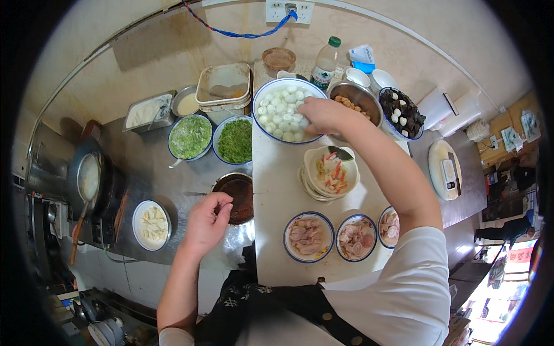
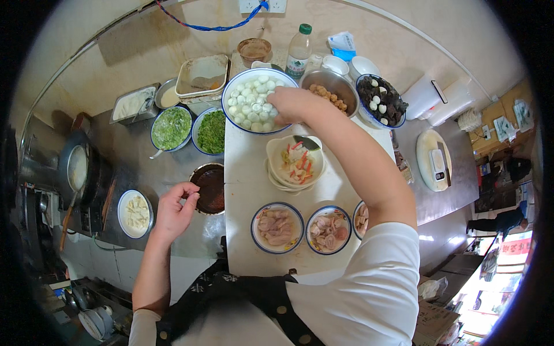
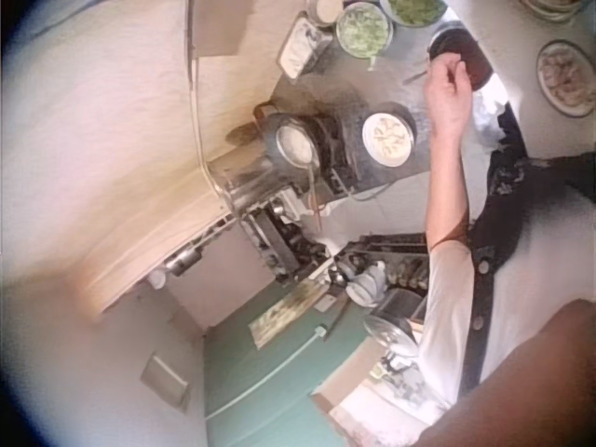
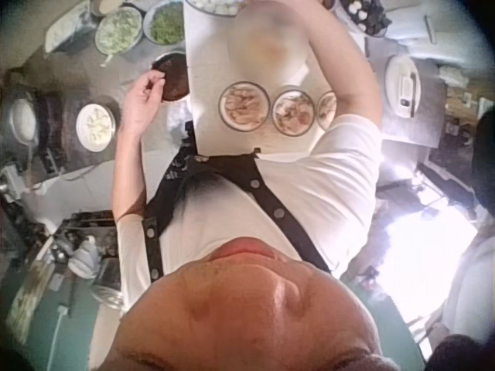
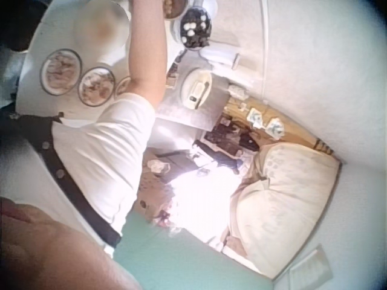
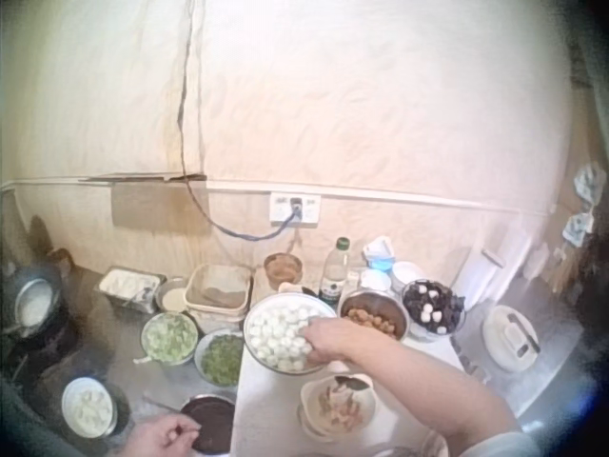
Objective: The person assembles multiple noodle bowls by placing sliced meat into small bowls, boiling tofu and noodles in a wok, and adding chopped greens, quail eggs, and other toppings. The person uses a ladle and strainer to transfer ingredients and arranges the finished bowls on the counter.
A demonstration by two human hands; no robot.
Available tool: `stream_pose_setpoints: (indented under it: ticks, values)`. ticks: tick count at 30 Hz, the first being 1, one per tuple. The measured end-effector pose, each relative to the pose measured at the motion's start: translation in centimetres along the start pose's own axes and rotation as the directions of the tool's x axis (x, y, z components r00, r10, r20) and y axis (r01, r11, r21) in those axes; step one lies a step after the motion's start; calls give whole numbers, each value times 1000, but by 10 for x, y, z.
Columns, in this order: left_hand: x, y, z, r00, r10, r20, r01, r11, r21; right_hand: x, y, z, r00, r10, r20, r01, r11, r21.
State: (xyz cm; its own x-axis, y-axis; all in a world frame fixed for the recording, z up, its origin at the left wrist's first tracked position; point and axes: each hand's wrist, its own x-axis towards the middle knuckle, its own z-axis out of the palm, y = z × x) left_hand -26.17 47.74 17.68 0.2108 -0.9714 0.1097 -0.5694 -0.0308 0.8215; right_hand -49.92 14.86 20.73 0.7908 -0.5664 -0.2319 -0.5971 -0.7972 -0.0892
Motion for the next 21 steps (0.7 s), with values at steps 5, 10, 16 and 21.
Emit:
stream_pose_setpoints:
  ticks: [5,10,16,21]
  values:
    - [-8,-10,4,999,37,-36,-37,999,-10,-1,0,1,997,-68,-38,68,998,-11]
    - [-15,-13,7,1000,5,-18,-5,1000,-21,-3,-8,-6,998,-3,66,5,999,-41]
    - [-21,-15,8,1000,-14,-3,14,999,-44,-4,-6,0,995,-75,-72,71,996,-51]
    - [-26,-16,12,999,-39,-4,39,998,-56,-5,0,9,974,-141,-175,127,988,-90]
